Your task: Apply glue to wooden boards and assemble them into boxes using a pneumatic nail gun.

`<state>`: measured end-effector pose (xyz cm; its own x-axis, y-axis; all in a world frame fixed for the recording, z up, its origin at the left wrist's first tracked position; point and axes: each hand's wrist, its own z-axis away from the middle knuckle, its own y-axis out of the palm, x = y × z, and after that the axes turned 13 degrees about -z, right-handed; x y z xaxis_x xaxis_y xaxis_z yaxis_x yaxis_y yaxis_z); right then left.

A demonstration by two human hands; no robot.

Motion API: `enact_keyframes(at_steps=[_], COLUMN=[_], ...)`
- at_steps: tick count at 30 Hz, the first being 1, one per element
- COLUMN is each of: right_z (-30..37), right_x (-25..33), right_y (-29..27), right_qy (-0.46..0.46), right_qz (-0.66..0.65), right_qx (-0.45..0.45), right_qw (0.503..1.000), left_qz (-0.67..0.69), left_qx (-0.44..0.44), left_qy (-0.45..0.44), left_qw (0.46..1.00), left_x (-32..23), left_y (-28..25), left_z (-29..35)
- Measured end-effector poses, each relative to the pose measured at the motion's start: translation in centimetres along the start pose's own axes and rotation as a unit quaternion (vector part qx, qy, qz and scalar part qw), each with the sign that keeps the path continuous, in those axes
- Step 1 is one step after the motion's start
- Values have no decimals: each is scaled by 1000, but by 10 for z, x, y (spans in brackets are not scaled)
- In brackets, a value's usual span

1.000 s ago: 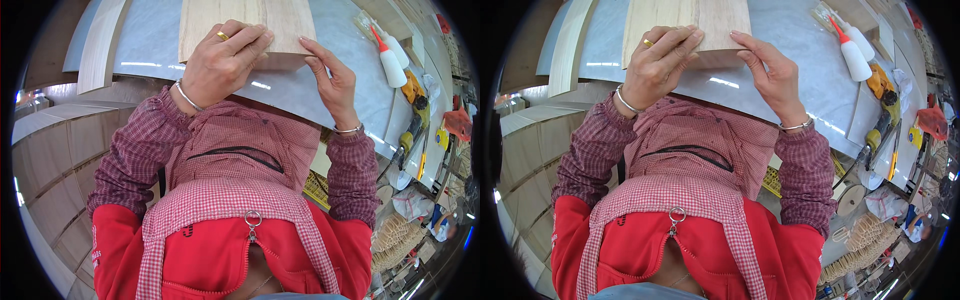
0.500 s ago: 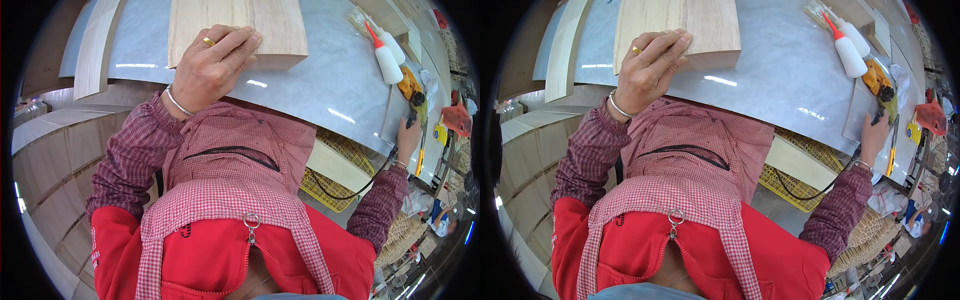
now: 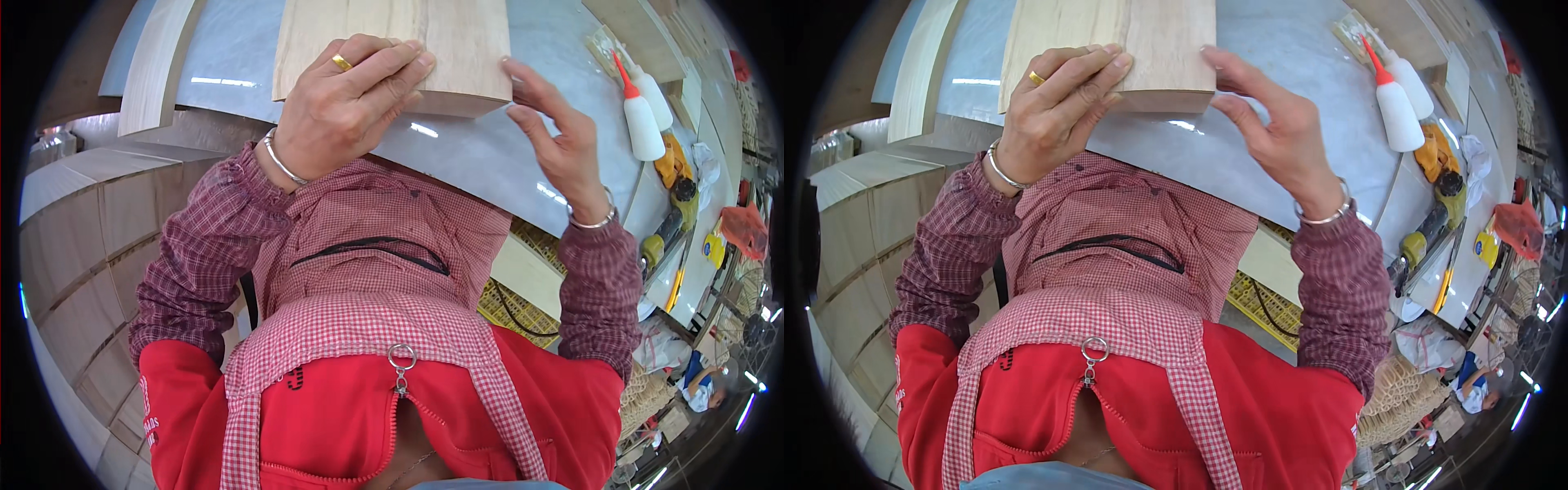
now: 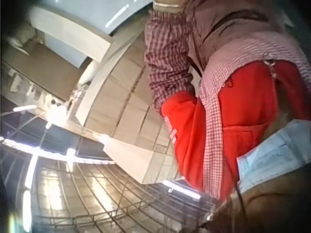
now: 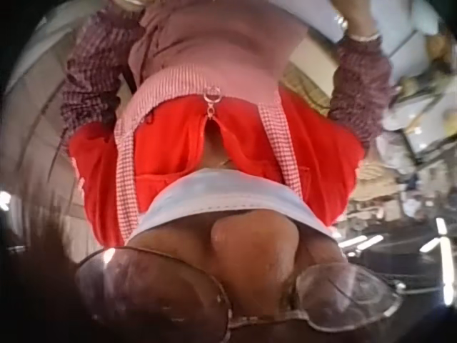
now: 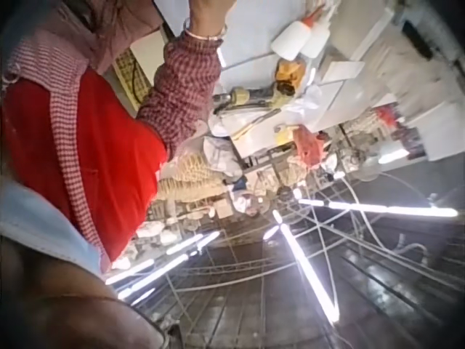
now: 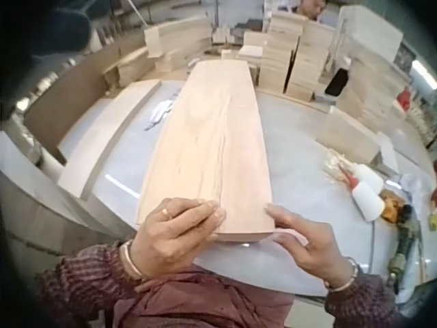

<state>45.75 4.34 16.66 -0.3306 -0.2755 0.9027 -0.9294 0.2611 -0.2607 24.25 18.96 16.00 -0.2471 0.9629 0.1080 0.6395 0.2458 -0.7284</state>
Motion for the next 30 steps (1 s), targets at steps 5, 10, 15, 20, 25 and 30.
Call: enact_keyframes(at_steps=[5,10,15,20,25,30], right_z=[-2,-2,0,3,16,88], right_x=[-14,-13,-15,-17,-14,-15], right_y=[15,21,27,27,8,-96], right_qy=[-79,-99,-116,-108,-65,145], right_qz=[49,82,75,67,56,371], right_qx=[6,-10,-45,-58,-119,-300], right_qw=[996,992,989,990,989,867], left_qz=[6,8,8,8,9,5], left_qx=[4,-3,5,12,8,10], left_qy=[-2,-4,-6,0,9,19], left_qw=[1000,1000,1000,1000,1000,1000], left_x=[-3,-2,-2,-3,-3,3], left_y=[-2,-1,0,2,2,-2], left_z=[-3,0,0,-2,-4,0])
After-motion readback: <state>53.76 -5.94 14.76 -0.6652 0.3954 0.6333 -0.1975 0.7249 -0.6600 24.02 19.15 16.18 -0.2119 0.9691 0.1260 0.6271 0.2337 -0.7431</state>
